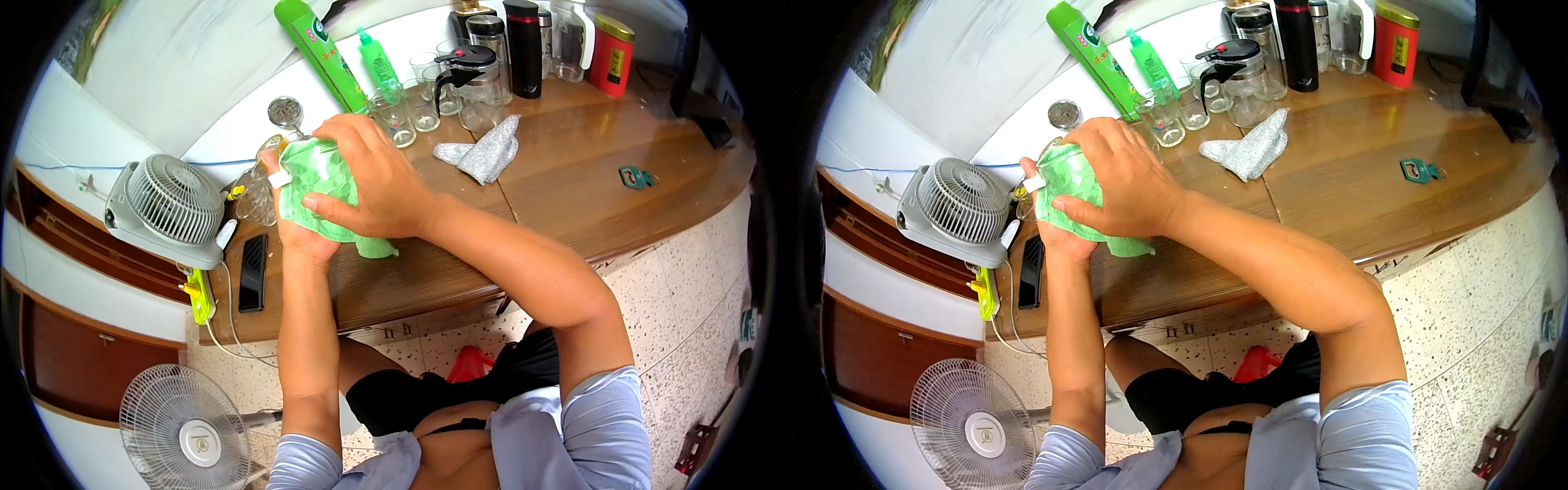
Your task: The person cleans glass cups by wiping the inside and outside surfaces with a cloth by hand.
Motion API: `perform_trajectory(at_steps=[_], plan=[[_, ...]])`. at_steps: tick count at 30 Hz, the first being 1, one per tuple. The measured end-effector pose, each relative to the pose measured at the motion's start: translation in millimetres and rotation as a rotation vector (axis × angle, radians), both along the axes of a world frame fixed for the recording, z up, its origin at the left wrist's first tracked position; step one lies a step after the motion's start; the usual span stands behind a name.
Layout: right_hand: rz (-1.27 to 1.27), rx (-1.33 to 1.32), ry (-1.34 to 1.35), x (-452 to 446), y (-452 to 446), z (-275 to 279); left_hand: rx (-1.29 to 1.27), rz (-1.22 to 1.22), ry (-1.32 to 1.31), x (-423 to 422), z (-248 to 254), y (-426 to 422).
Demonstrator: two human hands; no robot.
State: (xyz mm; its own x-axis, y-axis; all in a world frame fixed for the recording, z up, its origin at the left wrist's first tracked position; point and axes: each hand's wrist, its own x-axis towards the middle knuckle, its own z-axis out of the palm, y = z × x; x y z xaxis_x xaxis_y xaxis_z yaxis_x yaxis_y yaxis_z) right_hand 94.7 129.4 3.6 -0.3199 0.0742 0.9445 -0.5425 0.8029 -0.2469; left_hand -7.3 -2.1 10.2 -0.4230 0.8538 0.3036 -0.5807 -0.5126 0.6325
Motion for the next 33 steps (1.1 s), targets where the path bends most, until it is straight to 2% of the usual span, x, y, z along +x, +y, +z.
perform_trajectory(at_steps=[3, 6, 9, 12, 16, 19, 22, 25, 27, 31, 33], plan=[[-0.049, -0.016, 0.000, -7, 2, -3, 0.019, -0.005, 0.006, 0, 1, 1], [-0.045, -0.086, -0.016, -10, 1, -8, -0.179, 0.256, 0.067, 9, 5, 4], [-0.039, -0.116, -0.074, -6, -5, -10, -0.243, 0.361, 0.135, 13, 3, 8], [-0.021, -0.094, -0.096, -11, -7, -12, -0.294, 0.444, 0.075, 9, -1, 6], [0.059, -0.120, -0.126, -12, -8, -13, -0.297, 0.402, 0.039, 3, 3, 5], [0.181, -0.208, -0.163, -8, -9, -9, -0.190, 0.217, 0.002, -4, -1, 0], [0.212, -0.284, -0.314, -6, -2, -6, -0.034, -0.027, -0.068, -1, 6, -5], [0.162, -0.294, -0.427, -4, 5, -1, -0.097, 0.051, 0.064, 6, 10, -3], [0.118, -0.272, -0.403, -7, 5, -4, -0.100, 0.054, 0.095, 12, 14, 0], [0.010, -0.251, -0.401, -5, -4, -1, -0.229, 0.286, 0.144, 21, 18, 6], [0.049, -0.316, -0.395, -9, -6, -7, -0.200, 0.291, 0.136, 18, 11, 8]])
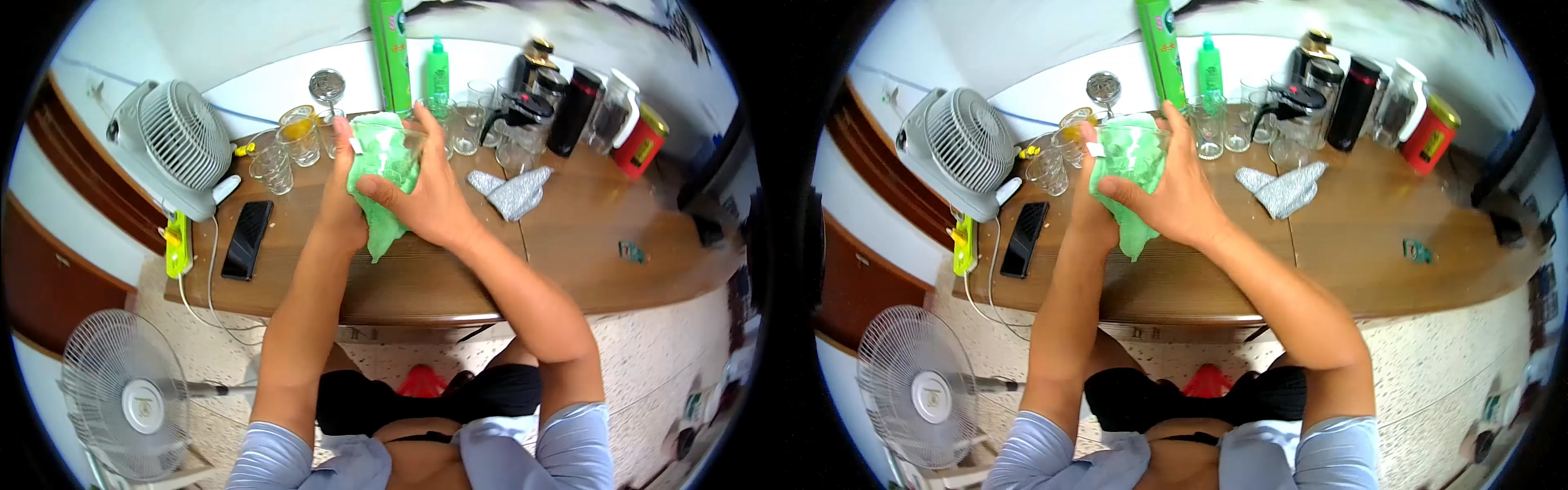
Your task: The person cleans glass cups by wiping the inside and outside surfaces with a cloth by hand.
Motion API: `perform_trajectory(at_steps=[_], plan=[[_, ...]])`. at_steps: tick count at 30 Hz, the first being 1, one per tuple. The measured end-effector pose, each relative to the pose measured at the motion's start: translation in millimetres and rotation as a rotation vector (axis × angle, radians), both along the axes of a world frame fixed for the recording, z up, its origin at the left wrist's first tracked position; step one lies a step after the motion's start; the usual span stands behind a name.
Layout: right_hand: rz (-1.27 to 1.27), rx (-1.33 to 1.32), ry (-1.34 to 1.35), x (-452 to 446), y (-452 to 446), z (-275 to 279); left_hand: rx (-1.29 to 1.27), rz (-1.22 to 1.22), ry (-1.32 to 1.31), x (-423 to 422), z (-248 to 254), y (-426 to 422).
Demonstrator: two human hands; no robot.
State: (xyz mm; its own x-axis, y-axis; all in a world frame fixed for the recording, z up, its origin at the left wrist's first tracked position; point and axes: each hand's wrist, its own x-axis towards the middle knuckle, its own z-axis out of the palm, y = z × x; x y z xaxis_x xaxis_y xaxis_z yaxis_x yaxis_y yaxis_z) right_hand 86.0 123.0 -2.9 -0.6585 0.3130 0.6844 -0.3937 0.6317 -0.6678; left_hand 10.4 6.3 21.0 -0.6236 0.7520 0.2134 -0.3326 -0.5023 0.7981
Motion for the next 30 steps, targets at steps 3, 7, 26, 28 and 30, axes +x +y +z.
perform_trajectory(at_steps=[3, 7, 26, 28, 30], plan=[[0.075, -0.135, 0.025, 7, -11, 8, 0.019, 0.000, 0.071, -9, -11, 2], [0.047, -0.039, 0.097, 7, -4, 7, 0.122, -0.075, 0.042, -1, -4, -1], [-0.120, 0.414, 0.281, 18, 6, 33, 0.137, 0.087, 0.275, 0, 35, 18], [-0.109, 0.387, 0.278, 13, 14, 31, 0.107, 0.041, 0.332, -10, 38, 19], [-0.106, 0.356, 0.230, 13, 18, 30, 0.093, 0.036, 0.408, -17, 35, 20]])
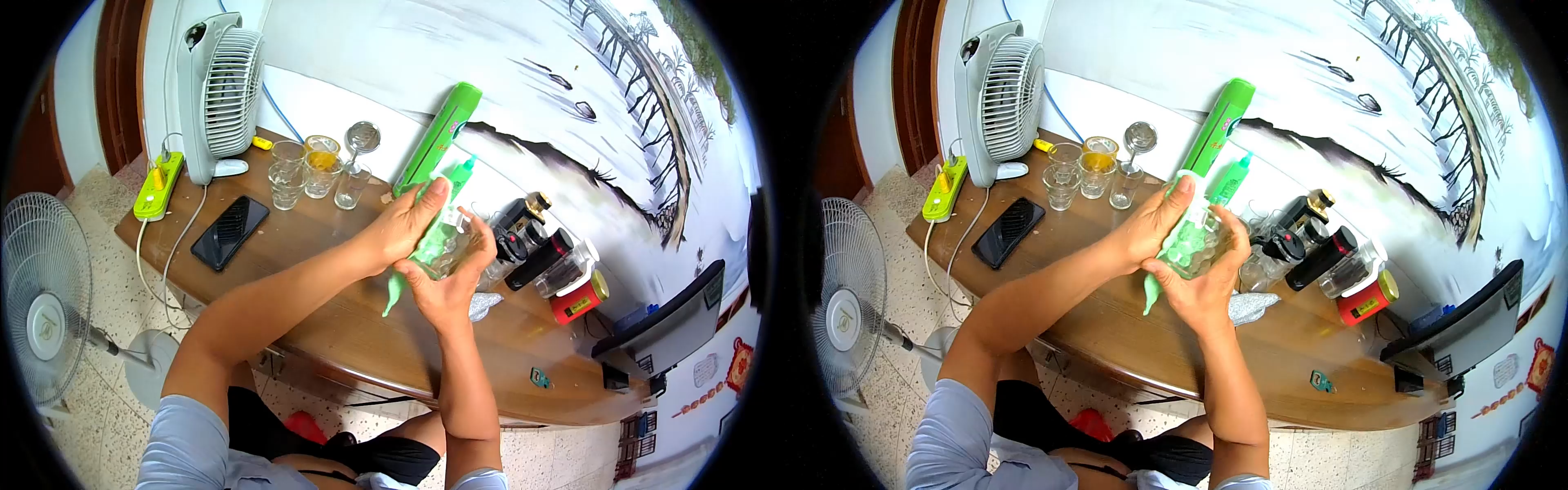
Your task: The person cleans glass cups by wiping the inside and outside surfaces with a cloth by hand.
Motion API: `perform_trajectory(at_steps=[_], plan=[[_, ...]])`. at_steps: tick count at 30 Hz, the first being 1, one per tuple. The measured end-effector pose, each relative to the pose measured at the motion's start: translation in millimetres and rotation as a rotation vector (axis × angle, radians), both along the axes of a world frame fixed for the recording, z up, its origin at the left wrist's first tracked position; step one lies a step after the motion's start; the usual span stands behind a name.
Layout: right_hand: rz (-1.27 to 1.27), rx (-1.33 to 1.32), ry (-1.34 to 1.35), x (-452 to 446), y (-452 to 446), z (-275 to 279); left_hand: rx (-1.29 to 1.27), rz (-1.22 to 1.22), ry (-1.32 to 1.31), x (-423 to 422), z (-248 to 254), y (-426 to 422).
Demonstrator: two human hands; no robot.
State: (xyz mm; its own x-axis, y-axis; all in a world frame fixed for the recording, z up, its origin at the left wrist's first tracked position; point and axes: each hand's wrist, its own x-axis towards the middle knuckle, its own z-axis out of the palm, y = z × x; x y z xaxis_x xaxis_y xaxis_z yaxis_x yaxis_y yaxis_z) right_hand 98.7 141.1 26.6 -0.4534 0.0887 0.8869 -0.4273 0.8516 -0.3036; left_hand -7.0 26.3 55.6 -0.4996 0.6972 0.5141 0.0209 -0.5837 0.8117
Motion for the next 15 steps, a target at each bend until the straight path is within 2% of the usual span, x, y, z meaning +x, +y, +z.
perform_trajectory(at_steps=[3, 4, 7, 8, 11, 12, 15], plan=[[0.048, 0.057, -0.013, -6, 0, -8, 0.036, 0.005, -0.110, -5, -19, -1], [0.087, 0.088, 0.003, -9, 0, -10, 0.035, -0.060, -0.231, -7, -26, -1], [0.132, 0.102, -0.012, -14, -2, -19, 0.153, -0.193, -0.383, -5, -33, -8], [0.143, 0.101, -0.010, -15, -4, -20, 0.122, -0.208, -0.445, 1, -34, -16], [0.131, 0.122, 0.039, -19, -7, -24, 0.176, -0.435, -0.627, 2, -39, -15], [0.089, 0.141, 0.013, -16, -9, -21, 0.186, -0.569, -0.606, 0, -37, -18], [-0.007, 0.208, -0.043, -7, -14, -7, 0.133, -0.478, -0.497, 0, -30, -23]])
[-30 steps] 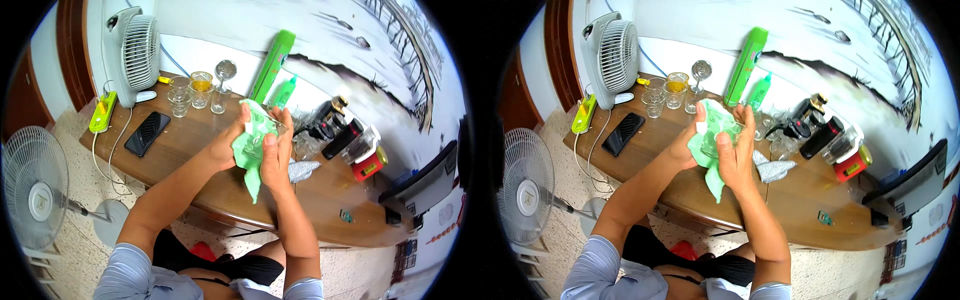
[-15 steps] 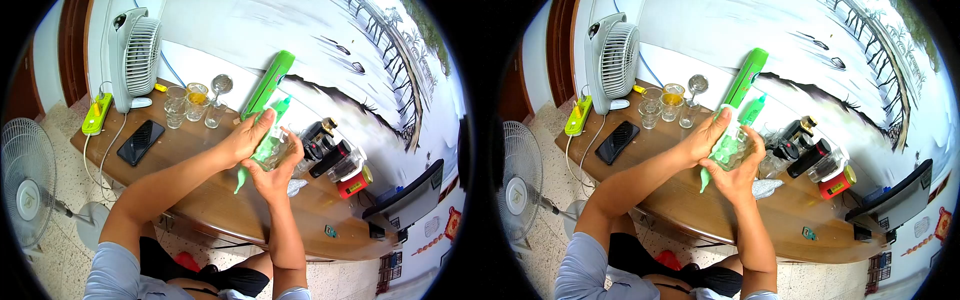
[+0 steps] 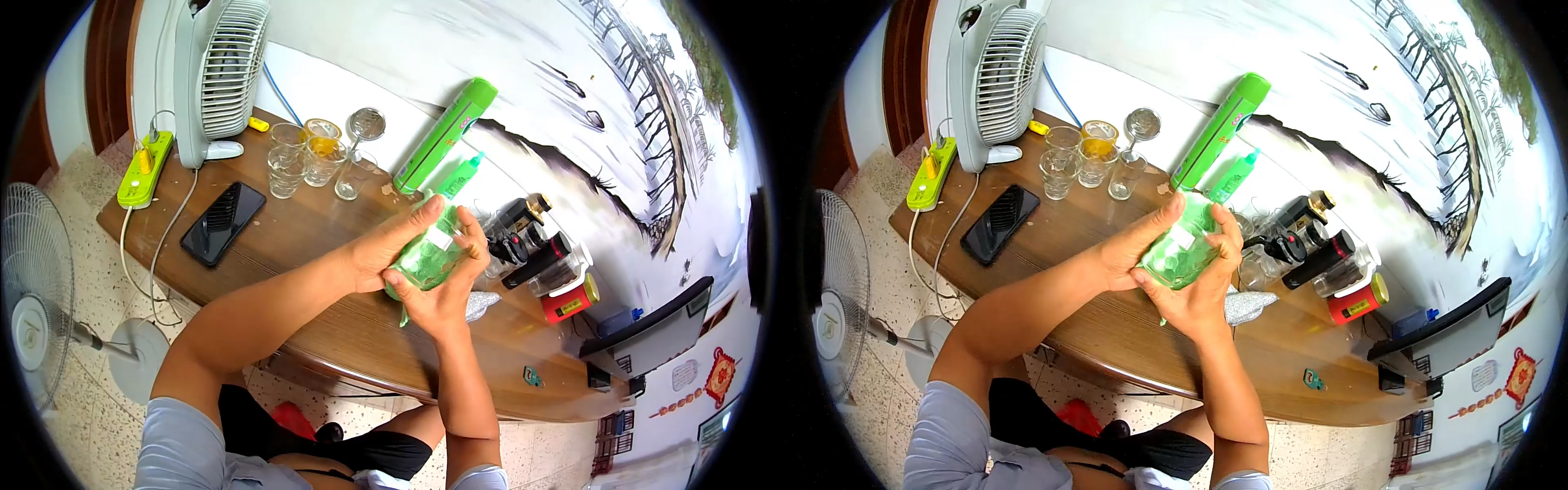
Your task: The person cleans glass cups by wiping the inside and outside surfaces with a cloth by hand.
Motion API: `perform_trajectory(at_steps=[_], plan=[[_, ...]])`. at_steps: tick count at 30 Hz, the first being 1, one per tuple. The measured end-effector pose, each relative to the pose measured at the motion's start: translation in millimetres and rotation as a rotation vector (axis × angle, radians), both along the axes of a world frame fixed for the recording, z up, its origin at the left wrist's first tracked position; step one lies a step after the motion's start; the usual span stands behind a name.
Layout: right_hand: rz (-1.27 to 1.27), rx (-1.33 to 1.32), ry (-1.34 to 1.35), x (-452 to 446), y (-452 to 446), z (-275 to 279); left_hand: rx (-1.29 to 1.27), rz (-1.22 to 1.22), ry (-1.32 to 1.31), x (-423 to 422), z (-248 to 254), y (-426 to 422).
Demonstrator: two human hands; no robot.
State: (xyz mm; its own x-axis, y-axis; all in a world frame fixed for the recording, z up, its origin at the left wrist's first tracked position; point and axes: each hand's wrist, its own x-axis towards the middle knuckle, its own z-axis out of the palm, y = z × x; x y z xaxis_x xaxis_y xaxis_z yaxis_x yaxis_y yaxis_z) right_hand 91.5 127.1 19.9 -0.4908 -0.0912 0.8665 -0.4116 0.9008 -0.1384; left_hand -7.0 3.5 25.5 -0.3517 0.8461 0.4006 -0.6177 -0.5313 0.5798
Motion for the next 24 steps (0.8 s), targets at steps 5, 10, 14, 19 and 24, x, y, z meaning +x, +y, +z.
perform_trajectory(at_steps=[5, 10, 14, 19, 24], plan=[[-0.052, -0.023, -0.180, 10, -14, 24, -0.016, 0.276, 0.108, -1, 1, 0], [-0.121, 0.054, -0.299, 12, -20, 41, -0.090, 0.438, 0.161, -12, -5, 1], [-0.040, 0.052, -0.303, 13, -17, 40, -0.103, 0.398, 0.044, -10, -6, 3], [0.085, 0.094, -0.043, 7, 7, -1, -0.023, 0.027, -0.094, 3, -2, 2], [0.009, 0.004, -0.078, 27, 9, -16, -0.135, -0.069, 0.093, 5, -18, 8]])
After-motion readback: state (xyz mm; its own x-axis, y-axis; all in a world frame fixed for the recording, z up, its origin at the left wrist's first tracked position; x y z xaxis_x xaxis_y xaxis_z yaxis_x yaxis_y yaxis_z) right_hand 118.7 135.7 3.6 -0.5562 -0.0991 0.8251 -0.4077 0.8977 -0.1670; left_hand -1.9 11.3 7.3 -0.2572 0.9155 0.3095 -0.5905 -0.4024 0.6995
